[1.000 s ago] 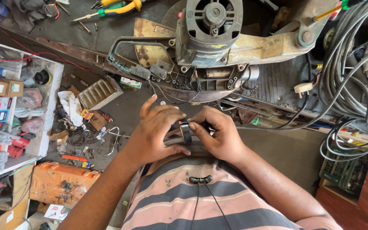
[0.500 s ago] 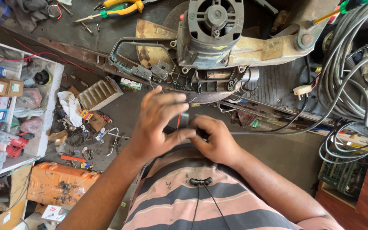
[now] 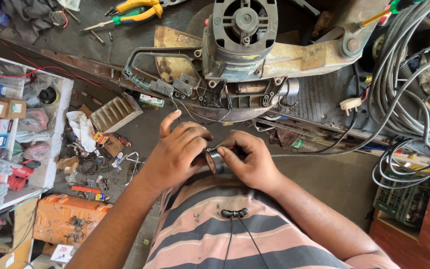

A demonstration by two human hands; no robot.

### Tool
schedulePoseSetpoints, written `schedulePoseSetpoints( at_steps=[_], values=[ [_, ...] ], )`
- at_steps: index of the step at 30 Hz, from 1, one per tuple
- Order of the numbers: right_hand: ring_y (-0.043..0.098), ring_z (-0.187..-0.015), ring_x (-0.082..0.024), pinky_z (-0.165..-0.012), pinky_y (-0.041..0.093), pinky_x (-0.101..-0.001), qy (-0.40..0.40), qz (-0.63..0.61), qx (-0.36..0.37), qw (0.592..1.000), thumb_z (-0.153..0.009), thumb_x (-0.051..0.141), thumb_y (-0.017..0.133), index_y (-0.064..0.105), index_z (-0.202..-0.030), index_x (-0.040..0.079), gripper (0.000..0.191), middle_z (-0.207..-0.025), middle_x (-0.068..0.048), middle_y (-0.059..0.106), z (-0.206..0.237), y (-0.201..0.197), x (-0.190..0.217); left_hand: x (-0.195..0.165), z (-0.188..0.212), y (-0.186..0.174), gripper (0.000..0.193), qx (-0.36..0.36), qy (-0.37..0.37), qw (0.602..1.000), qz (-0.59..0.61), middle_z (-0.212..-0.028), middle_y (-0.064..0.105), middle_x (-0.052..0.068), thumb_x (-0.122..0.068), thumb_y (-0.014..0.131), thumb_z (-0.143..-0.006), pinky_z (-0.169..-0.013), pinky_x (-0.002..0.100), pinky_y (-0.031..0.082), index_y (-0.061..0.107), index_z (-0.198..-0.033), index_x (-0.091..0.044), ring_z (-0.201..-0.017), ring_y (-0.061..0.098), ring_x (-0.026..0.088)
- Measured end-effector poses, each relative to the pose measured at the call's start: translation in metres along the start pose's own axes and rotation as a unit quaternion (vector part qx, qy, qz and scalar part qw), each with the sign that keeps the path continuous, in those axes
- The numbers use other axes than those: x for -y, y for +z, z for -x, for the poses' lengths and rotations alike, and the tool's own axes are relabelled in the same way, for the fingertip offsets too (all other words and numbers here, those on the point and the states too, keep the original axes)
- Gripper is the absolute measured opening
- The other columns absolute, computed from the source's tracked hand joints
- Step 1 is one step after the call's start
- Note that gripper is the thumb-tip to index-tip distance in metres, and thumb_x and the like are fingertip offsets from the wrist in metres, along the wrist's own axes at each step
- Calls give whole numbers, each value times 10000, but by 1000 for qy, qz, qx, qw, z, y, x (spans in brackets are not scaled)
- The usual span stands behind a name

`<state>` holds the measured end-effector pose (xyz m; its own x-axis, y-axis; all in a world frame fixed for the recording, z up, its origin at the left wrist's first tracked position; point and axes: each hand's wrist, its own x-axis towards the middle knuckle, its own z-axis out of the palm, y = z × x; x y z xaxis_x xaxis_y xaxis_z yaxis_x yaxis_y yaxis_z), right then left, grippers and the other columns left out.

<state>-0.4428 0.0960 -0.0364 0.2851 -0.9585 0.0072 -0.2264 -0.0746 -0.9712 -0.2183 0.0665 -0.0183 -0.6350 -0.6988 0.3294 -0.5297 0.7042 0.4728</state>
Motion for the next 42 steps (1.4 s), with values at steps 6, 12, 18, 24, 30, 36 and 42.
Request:
schedulePoseSetpoints(
  at_steps=[6, 12, 18, 24, 30, 36, 42],
  values=[
    [580, -734, -133, -649, 482, -299, 12, -2, -10, 1000, -938, 41, 695, 647, -926, 23, 52, -802, -42, 639, -1, -4, -1, 3, -5, -5, 566, -61, 72, 991, 97, -1261, 647, 108, -309, 864, -772, -1063, 488, 474, 619, -1245, -117, -1172, 641, 280],
    [534, -658, -227, -597, 412, -339, -40, 71, 51, 995, -857, 11, 732, 588, -851, 22, 145, -757, -99, 549, 4, -7, 9, -2, -20, -5, 454, -122, -40, 975, 184, -1280, 644, 100, -317, 823, -913, -871, 384, 616, 604, -1250, -105, -1090, 716, 287],
    [546, -680, -184, -616, 436, -309, -24, 45, -21, 998, -916, 43, 698, 612, -894, 28, 90, -792, -78, 573, 9, 1, 12, 15, -25, -17, 426, -22, 8, 976, 215, -1171, 690, 69, -346, 843, -853, -819, 390, 583, 661, -1153, -104, -991, 726, 287],
    [491, -748, -112, -666, 429, -283, 57, -21, -108, 992, -1006, 88, 674, 614, -930, 19, 119, -818, -25, 565, 20, 17, 5, 34, -17, -13, 586, 13, 144, 971, 189, -1202, 652, 116, -259, 786, -826, -954, 451, 478, 532, -1319, -72, -1077, 647, 307],
    [602, -873, -86, -768, 508, -258, 132, -194, -115, 965, -954, 85, 711, 671, -1017, -20, 129, -933, -22, 654, 21, 26, 1, 46, -10, -3, 514, 16, 202, 965, 169, -1133, 637, 45, -91, 787, -839, -974, 459, 482, 573, -1298, -182, -1023, 635, 253],
    [590, -820, -70, -713, 494, -244, 183, -195, -50, 962, -917, 82, 757, 717, -925, -24, 114, -866, -10, 681, 9, 7, 6, 39, -19, -10, 525, -1, 185, 961, 205, -1201, 614, 98, -158, 827, -814, -1004, 492, 464, 537, -1249, -126, -1040, 638, 303],
    [447, -686, -83, -576, 375, -303, 170, -79, -64, 980, -889, 46, 764, 702, -893, -10, 84, -766, -1, 561, 4, 8, 10, 17, -23, -12, 620, -42, 14, 958, 282, -1231, 607, 143, -326, 884, -793, -839, 417, 568, 500, -1211, -78, -1017, 684, 322]
  ],
)
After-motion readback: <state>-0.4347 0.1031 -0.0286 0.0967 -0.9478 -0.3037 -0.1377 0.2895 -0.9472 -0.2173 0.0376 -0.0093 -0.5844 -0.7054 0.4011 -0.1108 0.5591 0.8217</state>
